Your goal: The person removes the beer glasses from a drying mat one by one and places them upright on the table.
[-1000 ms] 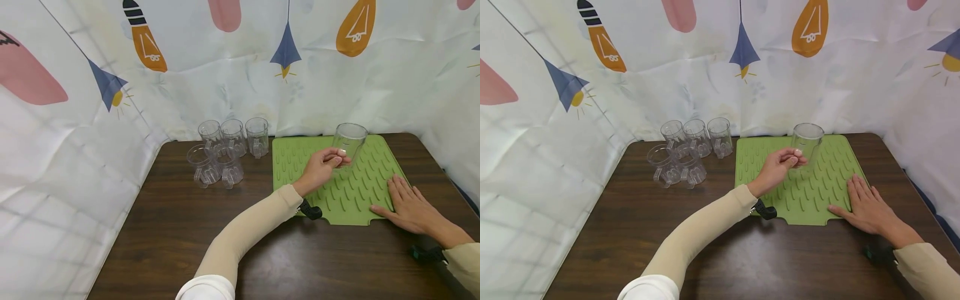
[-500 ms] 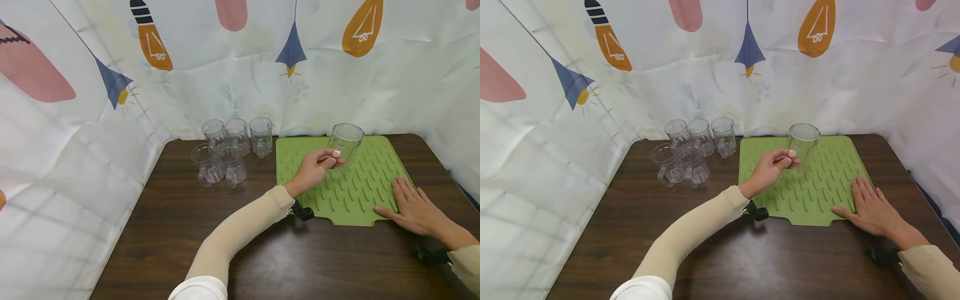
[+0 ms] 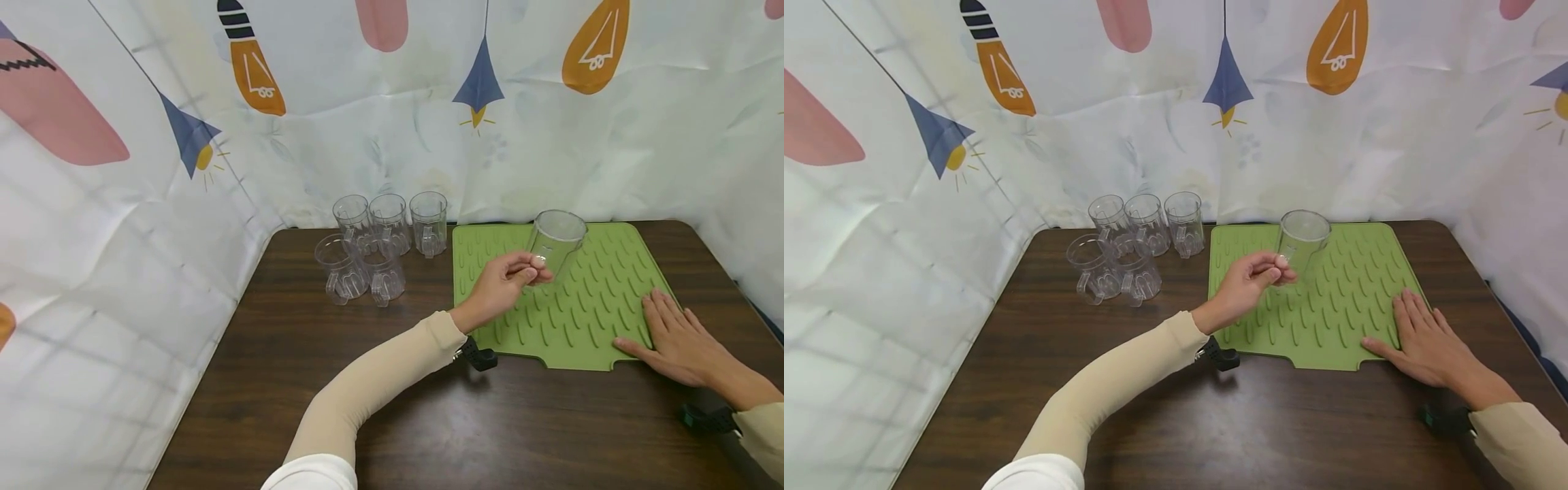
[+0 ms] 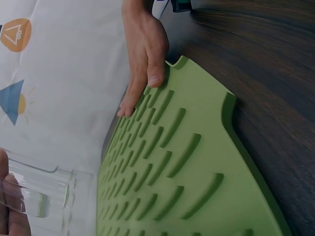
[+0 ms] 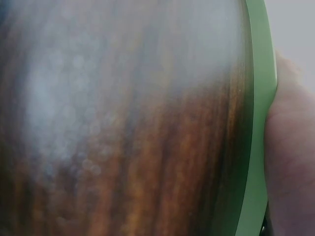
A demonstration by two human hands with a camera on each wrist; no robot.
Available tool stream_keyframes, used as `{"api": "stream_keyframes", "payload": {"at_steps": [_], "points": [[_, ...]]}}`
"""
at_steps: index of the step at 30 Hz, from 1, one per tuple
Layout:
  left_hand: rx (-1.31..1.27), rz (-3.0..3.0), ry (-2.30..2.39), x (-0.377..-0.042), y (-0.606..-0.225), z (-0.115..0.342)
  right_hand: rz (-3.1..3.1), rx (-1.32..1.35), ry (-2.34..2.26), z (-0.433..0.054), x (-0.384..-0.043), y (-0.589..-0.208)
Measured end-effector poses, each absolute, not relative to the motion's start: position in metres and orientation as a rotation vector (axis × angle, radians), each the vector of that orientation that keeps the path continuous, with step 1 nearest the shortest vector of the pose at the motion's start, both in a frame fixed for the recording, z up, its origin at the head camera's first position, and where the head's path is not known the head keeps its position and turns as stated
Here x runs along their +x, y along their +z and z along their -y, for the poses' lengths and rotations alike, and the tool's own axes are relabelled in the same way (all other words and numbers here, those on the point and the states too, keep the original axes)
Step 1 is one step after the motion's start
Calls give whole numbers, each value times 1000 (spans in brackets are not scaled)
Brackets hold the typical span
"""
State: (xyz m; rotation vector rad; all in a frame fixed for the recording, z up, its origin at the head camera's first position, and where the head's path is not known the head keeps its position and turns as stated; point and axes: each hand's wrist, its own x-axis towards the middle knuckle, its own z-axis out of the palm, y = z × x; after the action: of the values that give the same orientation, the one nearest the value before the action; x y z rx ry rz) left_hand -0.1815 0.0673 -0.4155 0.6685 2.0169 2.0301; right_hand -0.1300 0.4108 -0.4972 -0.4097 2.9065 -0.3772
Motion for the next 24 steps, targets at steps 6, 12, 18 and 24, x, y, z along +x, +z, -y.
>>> {"api": "stream_keyframes", "payload": {"at_steps": [6, 12, 18, 24], "points": [[680, -2033, 2007, -180, -420, -55, -2906, -413, -374, -410, -130, -497], [709, -2031, 1994, -177, -423, -43, -2904, -408, -372, -410, -131, -496], [711, -2028, 1951, -172, -426, -30, -2893, -398, -381, -410, -131, -496], [725, -2087, 1909, -169, -427, -18, -2896, -394, -374, -410, -132, -495]]}}
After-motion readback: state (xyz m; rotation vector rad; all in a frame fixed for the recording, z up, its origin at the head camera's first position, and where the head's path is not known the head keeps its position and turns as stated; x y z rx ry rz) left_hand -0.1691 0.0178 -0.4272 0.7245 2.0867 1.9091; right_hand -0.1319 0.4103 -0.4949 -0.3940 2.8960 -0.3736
